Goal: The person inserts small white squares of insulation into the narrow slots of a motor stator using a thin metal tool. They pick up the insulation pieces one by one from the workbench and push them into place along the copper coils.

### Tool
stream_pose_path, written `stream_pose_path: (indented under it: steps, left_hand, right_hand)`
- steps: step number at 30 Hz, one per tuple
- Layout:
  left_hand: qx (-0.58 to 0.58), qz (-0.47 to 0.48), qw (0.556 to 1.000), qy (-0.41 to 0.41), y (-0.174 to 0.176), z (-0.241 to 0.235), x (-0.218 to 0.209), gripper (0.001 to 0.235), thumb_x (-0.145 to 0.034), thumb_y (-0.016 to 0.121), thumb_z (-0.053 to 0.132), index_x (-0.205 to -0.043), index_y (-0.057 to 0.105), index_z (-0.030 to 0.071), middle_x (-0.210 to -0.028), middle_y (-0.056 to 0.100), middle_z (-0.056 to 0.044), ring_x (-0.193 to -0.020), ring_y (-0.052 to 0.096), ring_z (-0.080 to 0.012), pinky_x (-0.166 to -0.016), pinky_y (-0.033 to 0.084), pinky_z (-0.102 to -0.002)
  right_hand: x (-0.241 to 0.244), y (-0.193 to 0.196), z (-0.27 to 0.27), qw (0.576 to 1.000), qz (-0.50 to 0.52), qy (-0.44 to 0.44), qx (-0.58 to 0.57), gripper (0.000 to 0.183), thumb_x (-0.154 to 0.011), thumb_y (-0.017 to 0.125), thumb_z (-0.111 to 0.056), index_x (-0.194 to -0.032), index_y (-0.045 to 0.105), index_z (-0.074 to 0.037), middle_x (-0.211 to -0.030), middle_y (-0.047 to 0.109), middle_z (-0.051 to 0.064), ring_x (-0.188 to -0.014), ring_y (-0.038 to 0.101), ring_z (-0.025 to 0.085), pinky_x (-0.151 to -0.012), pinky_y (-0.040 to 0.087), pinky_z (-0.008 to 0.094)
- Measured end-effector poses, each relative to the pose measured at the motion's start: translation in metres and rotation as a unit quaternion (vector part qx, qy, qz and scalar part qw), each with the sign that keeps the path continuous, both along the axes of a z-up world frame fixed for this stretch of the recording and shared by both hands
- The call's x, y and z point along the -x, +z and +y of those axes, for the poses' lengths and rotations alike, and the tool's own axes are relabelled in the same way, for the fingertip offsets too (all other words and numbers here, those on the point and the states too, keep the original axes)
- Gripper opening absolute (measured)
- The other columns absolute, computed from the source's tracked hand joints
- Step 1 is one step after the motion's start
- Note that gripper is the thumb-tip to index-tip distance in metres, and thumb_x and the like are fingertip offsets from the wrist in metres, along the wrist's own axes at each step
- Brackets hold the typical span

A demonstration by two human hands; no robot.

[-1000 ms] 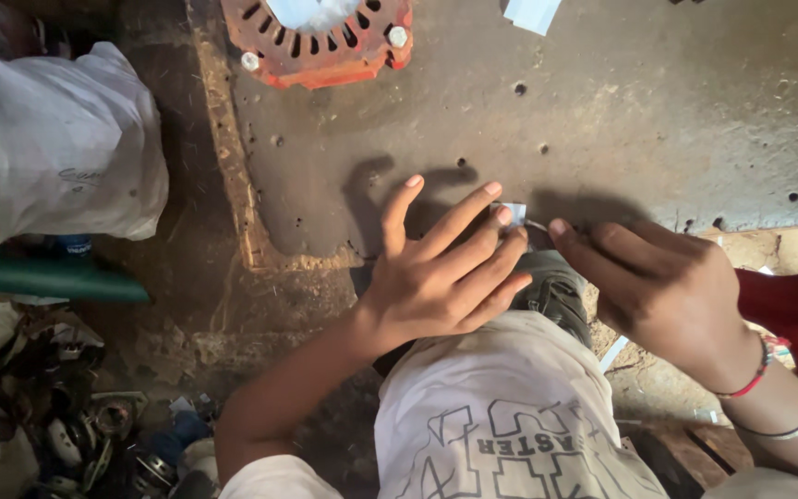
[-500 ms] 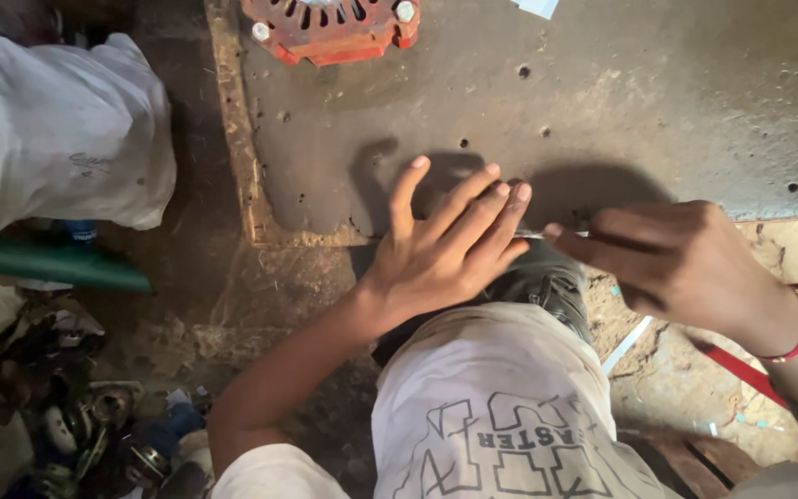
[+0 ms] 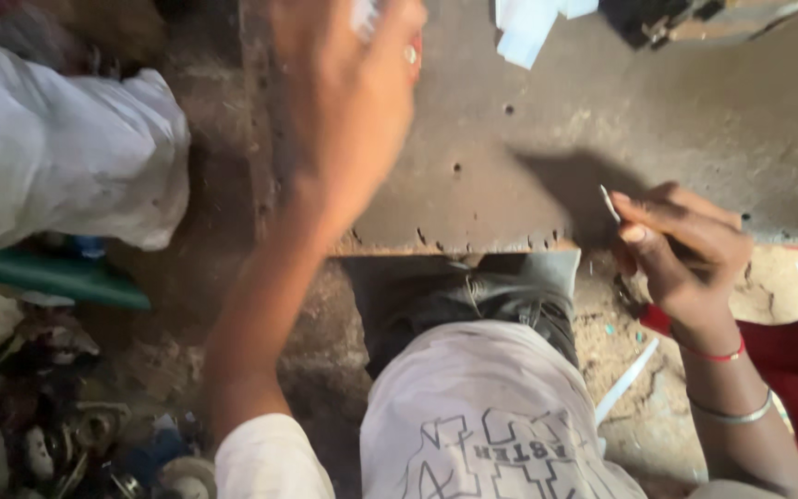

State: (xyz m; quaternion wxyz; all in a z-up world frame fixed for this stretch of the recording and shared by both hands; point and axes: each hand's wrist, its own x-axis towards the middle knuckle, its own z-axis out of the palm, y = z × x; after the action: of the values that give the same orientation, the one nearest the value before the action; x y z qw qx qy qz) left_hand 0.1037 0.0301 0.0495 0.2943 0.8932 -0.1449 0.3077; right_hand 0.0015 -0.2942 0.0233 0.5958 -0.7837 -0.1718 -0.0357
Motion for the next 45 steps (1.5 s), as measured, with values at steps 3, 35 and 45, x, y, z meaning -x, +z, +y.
stream_pose_path:
  steps: [3,35,45]
  left_hand:
    - [-0.095,-0.065,0.990,-0.085,-0.019,-0.044,-0.002,0.023,-0.103,0.070,0.007,-0.124,0.067,-0.001,-0.117,0.065,-0.007,-0.107,0.060,-0.0238,-0.089,0.044,-0.041]
    - [-0.214,-0.080,0.952,-0.205,-0.060,-0.030,0.104,0.028,-0.104,0.066,0.018,-0.126,0.072,0.003,-0.099,0.063,-0.007,-0.125,0.063,-0.0238,-0.119,0.023,-0.063]
    - [-0.176,-0.010,0.966,-0.189,-0.057,-0.031,0.103,0.029,-0.102,0.062,0.008,-0.128,0.071,0.000,-0.108,0.064,-0.007,-0.130,0.063,-0.0222,-0.122,0.021,-0.063]
  right_hand:
    - [0.002,-0.001,0.002,1.000,0.004,-0.012,-0.019,0.020,-0.106,0.068,-0.006,-0.122,0.070,0.005,-0.085,0.062,0.009,-0.062,0.061,0.010,-0.054,0.045,0.019]
    - [0.008,0.026,0.050,0.876,-0.175,0.049,0.447,0.059,-0.072,0.067,0.007,-0.129,0.073,-0.008,-0.092,0.063,0.004,-0.077,0.066,0.021,-0.062,0.053,0.035]
    - [0.002,0.023,0.057,0.779,-0.257,0.078,0.567,0.047,-0.080,0.071,-0.004,-0.127,0.073,-0.002,-0.086,0.060,0.003,-0.066,0.058,0.016,-0.048,0.048,0.029]
